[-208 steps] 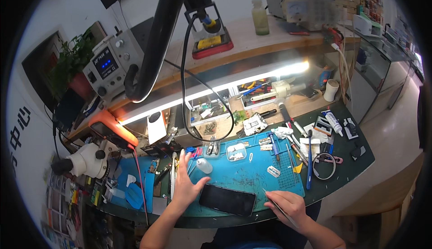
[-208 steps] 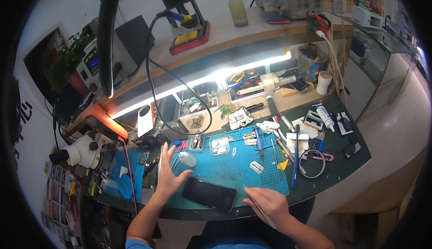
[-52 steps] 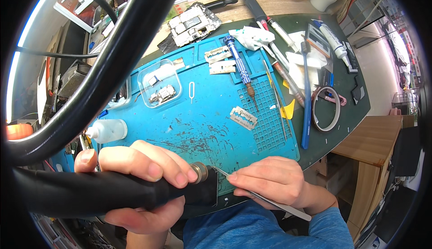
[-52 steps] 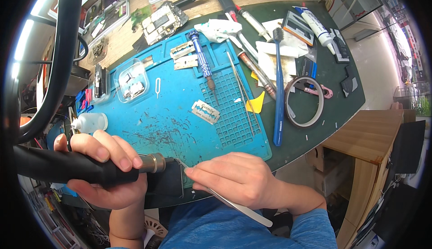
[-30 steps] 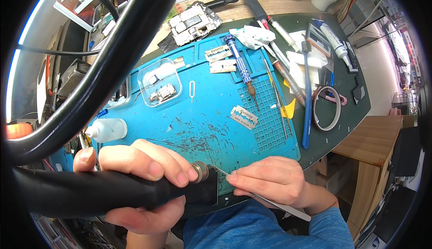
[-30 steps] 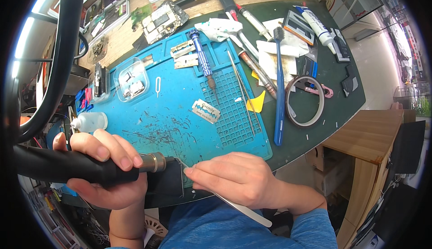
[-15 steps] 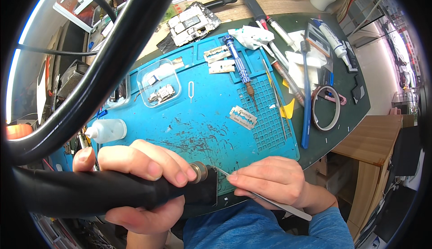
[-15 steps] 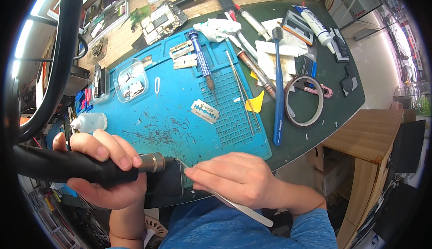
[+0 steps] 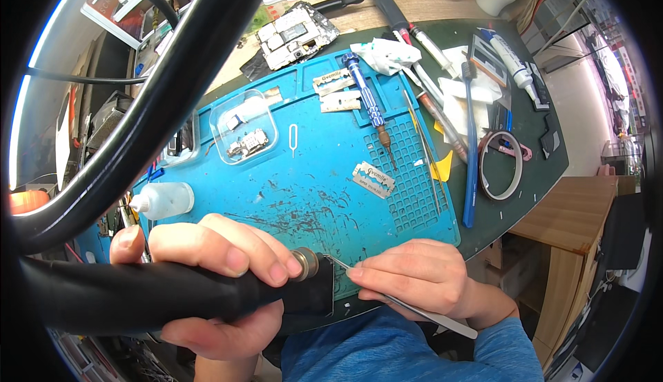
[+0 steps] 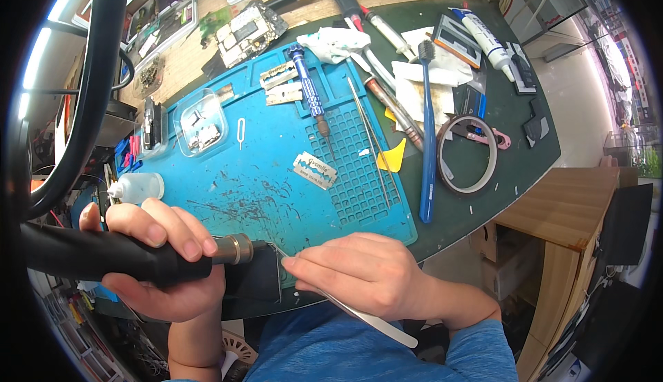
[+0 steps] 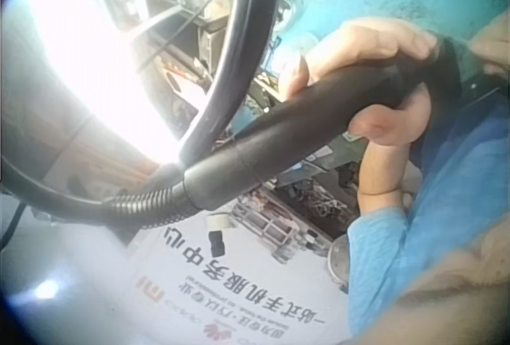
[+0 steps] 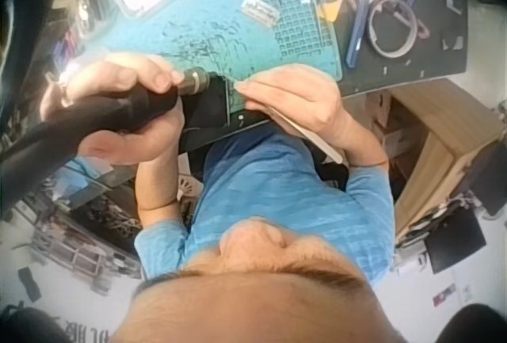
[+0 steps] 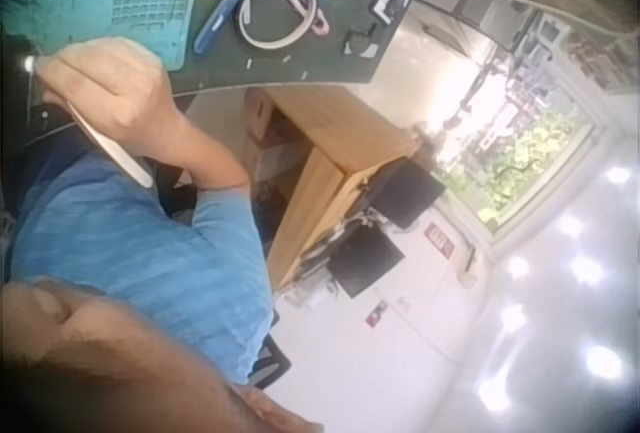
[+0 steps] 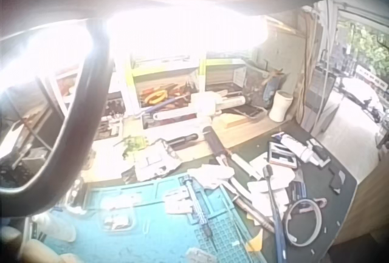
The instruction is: The person uses a hot air gun and tweezers to work on a smartphone placed on a blue mat. They repeatedly apply liquid from a bottle to the device's edge while heating and manipulating small components.
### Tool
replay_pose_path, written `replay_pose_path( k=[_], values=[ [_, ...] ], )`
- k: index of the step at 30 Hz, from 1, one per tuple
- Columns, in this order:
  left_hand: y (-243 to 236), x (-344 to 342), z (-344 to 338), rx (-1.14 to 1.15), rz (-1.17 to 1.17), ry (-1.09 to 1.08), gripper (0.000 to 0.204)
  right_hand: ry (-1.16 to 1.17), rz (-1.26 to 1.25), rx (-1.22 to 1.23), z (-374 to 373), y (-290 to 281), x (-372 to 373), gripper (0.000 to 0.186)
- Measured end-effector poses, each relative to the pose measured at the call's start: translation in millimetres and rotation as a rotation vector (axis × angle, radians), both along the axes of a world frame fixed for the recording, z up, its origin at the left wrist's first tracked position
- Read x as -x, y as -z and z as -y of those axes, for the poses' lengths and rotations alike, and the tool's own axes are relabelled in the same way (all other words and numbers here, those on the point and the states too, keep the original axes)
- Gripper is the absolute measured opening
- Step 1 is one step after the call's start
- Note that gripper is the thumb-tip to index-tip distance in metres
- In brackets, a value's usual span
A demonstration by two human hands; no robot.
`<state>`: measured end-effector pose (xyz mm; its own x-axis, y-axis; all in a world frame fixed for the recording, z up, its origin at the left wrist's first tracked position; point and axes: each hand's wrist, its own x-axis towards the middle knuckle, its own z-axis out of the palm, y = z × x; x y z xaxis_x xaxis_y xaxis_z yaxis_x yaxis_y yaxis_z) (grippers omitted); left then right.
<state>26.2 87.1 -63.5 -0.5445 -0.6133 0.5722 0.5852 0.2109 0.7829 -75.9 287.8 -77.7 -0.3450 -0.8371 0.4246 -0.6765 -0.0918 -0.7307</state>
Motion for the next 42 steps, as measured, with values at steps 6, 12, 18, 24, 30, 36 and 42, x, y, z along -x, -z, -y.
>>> replay_pose_path(
  k=[6, 12, 18, 24, 30, 36, 42],
  values=[
    [1, 0, 0, -0.005, -0.008, 0.003, 0.074, -0.011, -0.003, -0.003, 1, -1, 1, 0.035],
    [1, 1, 0, -0.012, -0.005, 0.006, 0.074, -0.010, -0.013, -0.005, 1, -1, 1, 0.036],
    [0, 0, -1, -0.018, 0.003, -0.008, 0.075, -0.028, -0.014, 0.001, 1, 0, 2, 0.037],
    [1, 0, -1, -0.025, -0.012, 0.000, 0.074, -0.003, -0.024, -0.012, 1, -1, 0, 0.038],
    [-12, -6, -3, -0.046, 0.007, -0.004, 0.075, 0.146, -0.111, 0.055, 1, 8, -7, 0.037],
    [-28, -9, -12, -0.148, -0.050, -0.039, 0.077, 0.219, -0.200, 0.000, -3, 0, -10, 0.033],
    [-30, -12, -6, -0.148, -0.066, 0.018, 0.077, 0.256, -0.128, -0.059, -25, -14, -15, 0.034]
  ],
)
